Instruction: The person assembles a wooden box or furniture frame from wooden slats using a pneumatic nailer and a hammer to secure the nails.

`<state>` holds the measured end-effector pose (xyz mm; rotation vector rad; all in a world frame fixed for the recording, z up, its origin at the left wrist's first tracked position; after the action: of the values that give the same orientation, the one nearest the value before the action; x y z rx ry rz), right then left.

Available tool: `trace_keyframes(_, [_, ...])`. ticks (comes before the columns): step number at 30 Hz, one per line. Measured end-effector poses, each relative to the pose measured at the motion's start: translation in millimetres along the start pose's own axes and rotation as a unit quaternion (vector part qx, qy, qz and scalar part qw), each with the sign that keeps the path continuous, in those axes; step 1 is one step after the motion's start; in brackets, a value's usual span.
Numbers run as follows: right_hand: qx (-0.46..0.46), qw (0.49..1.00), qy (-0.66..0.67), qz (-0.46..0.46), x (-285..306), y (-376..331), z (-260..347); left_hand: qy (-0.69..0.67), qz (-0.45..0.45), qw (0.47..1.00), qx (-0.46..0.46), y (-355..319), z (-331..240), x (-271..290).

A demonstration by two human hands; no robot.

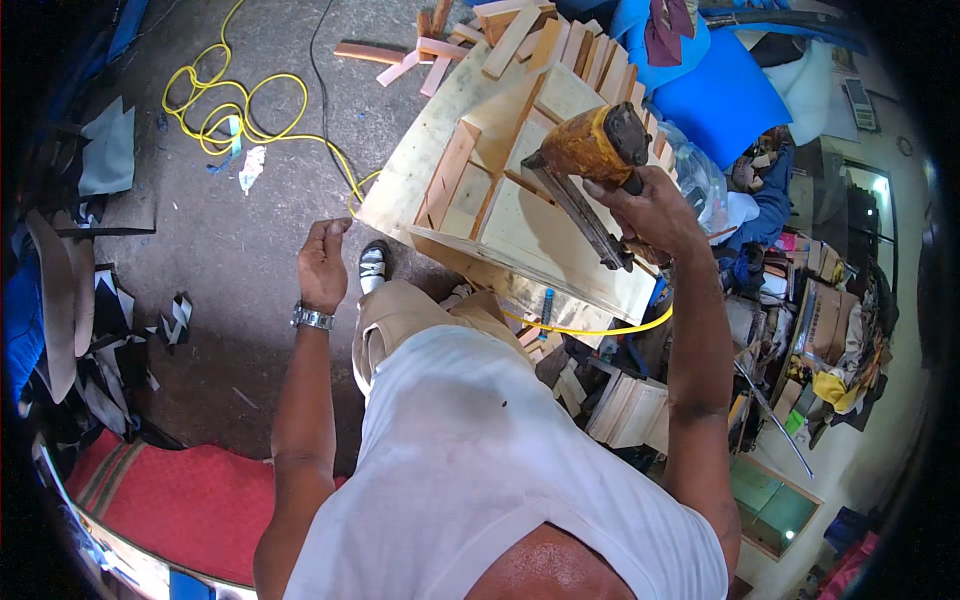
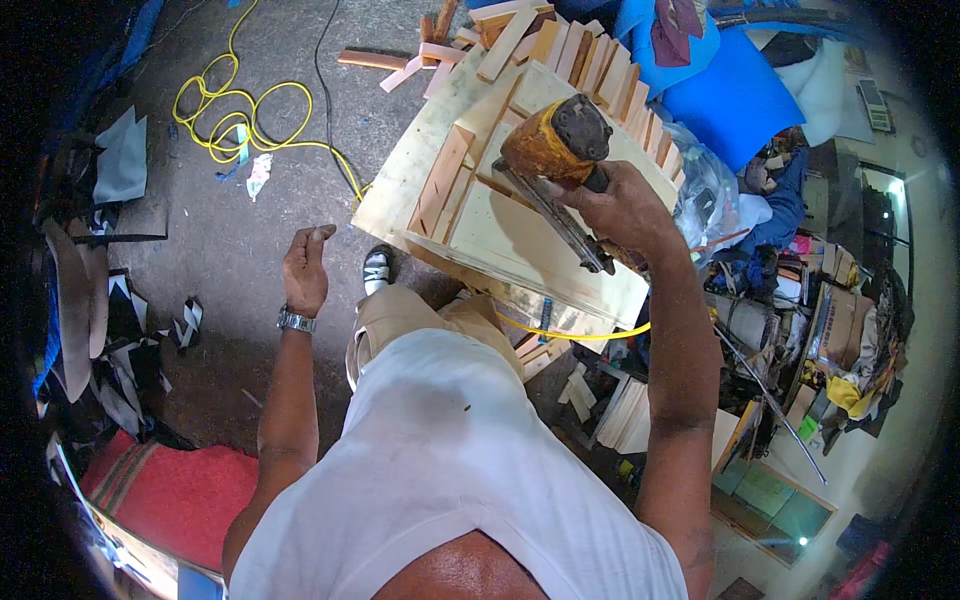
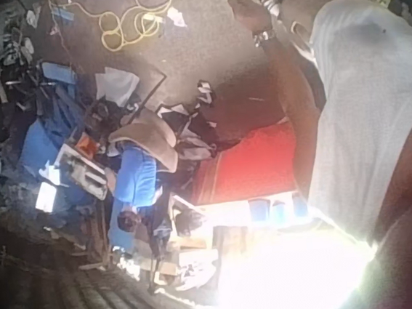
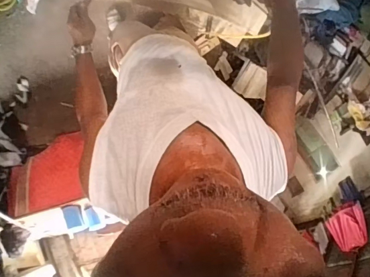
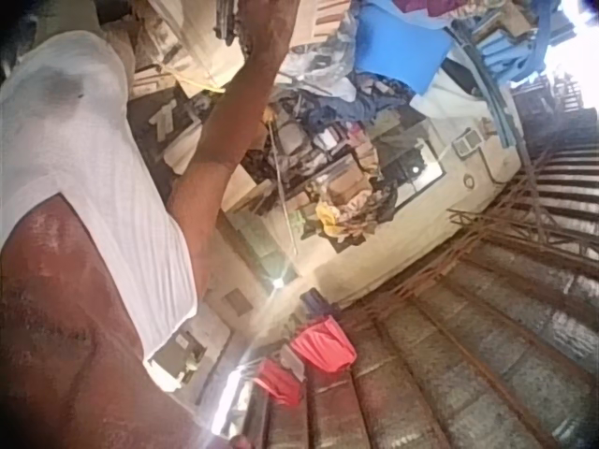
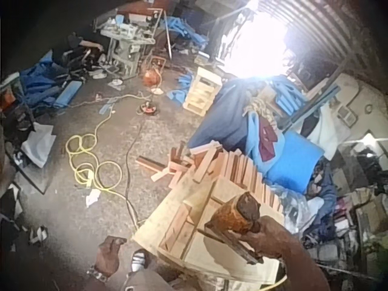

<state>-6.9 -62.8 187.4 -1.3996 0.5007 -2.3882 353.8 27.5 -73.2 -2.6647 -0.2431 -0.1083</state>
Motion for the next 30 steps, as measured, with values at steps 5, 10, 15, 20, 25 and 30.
trace_keyframes(5, [-0.013, 0.999, 0.05, -0.003, -5, -12, 7, -0.005, -0.005, 1.0, 0.0, -2, 9, 11])
trace_keyframes(10, [-0.016, 0.999, 0.042, 0.006, -12, -21, 9, 0.04, -0.009, 0.999, -0.005, -6, 1, 13])
trace_keyframes(15, [-0.044, 0.998, 0.031, -0.028, 10, -15, -15, 0.024, 0.0, 1.0, 0.006, -10, 8, 17])
trace_keyframes(20, [-0.03, 0.998, 0.017, -0.058, 22, 1, -24, 0.041, -0.013, 0.999, 0.002, -12, 14, 32])
trace_keyframes(25, [-0.011, 0.998, 0.025, -0.055, 20, -2, -16, 0.037, -0.026, 0.999, 0.005, -9, 20, 42])
trace_keyframes(30, [-0.013, 0.999, 0.005, -0.052, 12, -16, -13, 0.063, -0.036, 0.997, 0.019, -11, 15, 44])
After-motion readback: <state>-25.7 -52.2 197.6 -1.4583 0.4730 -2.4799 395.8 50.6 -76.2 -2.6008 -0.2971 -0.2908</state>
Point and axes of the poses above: each hand's wrist, its own y-axis towards the middle knuckle, its own x-axis out of the back of the hand, z = x × y, the point moved 9 cm from there along y, towards the middle knuckle, and after that the axes turned 14 degrees about x, right-handed, at the moved point
